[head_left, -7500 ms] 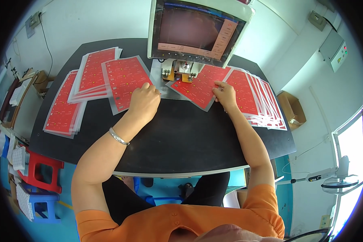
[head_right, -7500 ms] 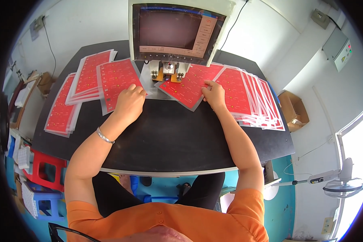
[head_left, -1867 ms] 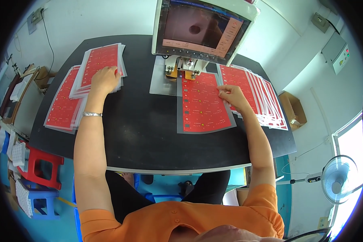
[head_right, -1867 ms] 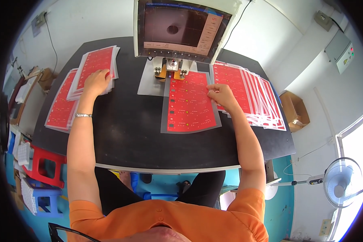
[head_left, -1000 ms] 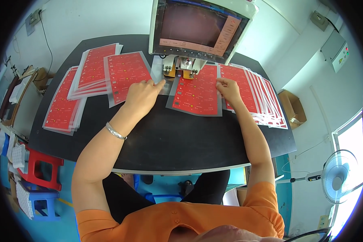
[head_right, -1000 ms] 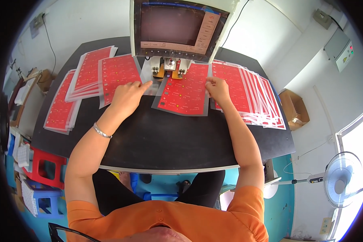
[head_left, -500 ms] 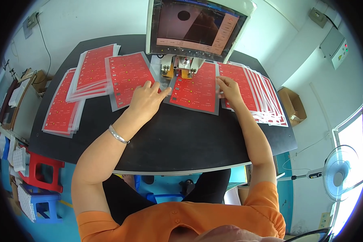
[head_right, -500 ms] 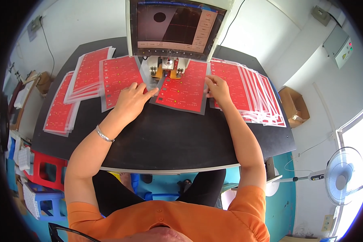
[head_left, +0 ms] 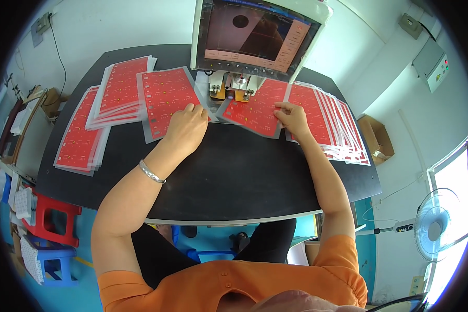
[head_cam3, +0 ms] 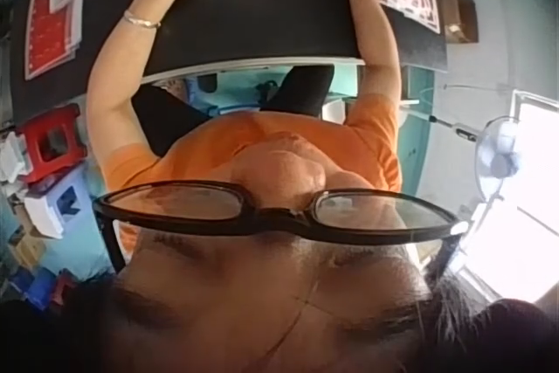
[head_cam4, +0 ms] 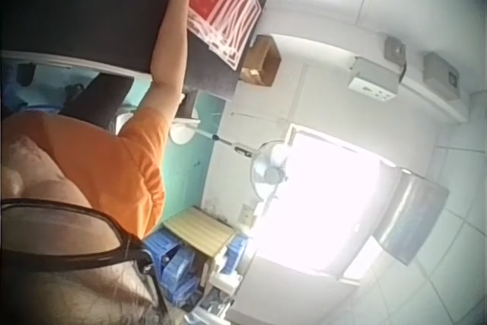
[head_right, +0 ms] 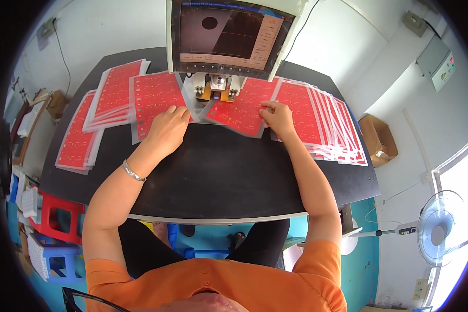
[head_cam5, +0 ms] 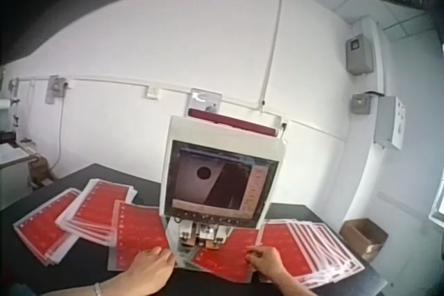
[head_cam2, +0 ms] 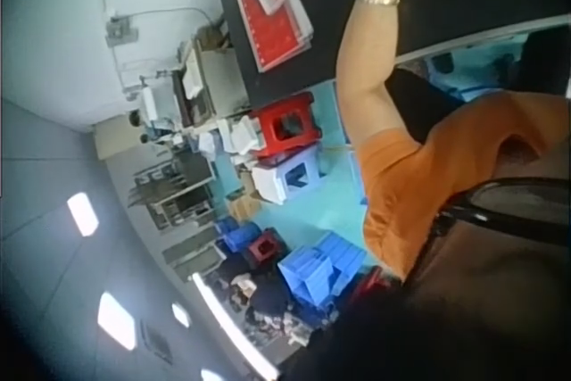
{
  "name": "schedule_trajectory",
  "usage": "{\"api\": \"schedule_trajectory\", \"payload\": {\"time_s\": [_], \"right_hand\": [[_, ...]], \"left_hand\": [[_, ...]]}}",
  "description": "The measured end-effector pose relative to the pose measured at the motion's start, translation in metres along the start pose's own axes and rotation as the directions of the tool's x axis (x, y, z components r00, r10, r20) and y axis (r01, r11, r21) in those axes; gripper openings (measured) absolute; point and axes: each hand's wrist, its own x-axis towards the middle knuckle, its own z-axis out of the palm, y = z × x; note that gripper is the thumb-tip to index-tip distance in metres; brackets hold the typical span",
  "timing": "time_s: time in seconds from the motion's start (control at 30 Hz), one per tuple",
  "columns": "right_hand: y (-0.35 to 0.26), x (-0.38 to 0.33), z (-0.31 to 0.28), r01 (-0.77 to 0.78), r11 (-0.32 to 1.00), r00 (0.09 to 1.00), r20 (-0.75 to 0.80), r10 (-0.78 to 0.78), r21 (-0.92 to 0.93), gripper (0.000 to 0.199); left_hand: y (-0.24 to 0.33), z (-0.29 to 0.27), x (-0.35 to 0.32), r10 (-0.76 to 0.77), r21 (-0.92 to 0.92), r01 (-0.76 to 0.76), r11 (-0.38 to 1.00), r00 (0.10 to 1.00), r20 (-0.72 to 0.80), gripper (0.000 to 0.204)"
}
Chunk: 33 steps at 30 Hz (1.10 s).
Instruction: The recorder picks up red electronic components from a stack, places them under an inspection device for verification, and سپس sorts them into a finished stack.
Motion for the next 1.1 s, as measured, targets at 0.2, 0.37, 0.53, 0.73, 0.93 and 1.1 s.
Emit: {"api": "schedule_trajectory", "payload": {"time_s": [0.2, 0.37, 0.53, 0.73, 0.93, 1.1], "right_hand": [[0.002, 0.007, 0.006, 0.044, 0.981, 0.987, -0.145, -0.072, -0.191, 0.034], [0.003, 0.008, 0.006, 0.031, 0.981, 0.988, -0.143, -0.059, -0.193, 0.033], [0.003, 0.007, 0.006, 0.046, 0.976, 0.988, -0.135, -0.076, -0.215, 0.033], [0.003, 0.007, 0.002, 0.054, 0.976, 0.990, -0.116, -0.080, -0.209, 0.033], [0.028, 0.012, -0.079, 0.080, 0.874, 0.981, -0.118, -0.154, -0.479, 0.034], [0.018, -0.008, -0.095, -0.095, 0.587, 0.951, -0.248, -0.186, -0.804, 0.037]], "left_hand": [[0.001, 0.000, 0.000, -0.011, -0.003, 0.011, 1.000, 1.000, -0.004, 0.012], [0.000, 0.003, -0.001, -0.023, -0.017, 0.023, 1.000, 1.000, 0.013, 0.017], [-0.002, 0.013, -0.006, -0.029, 0.029, 0.035, 0.999, 0.982, -0.185, 0.036], [0.023, -0.017, -0.004, -0.074, -0.165, 0.111, 0.980, 0.974, 0.216, 0.037], [0.073, -0.040, -0.019, 0.130, -0.216, -0.098, 0.971, 0.982, 0.137, 0.043], [0.079, -0.043, -0.026, 0.193, -0.179, -0.166, 0.970, 0.970, 0.146, 0.046]]}}
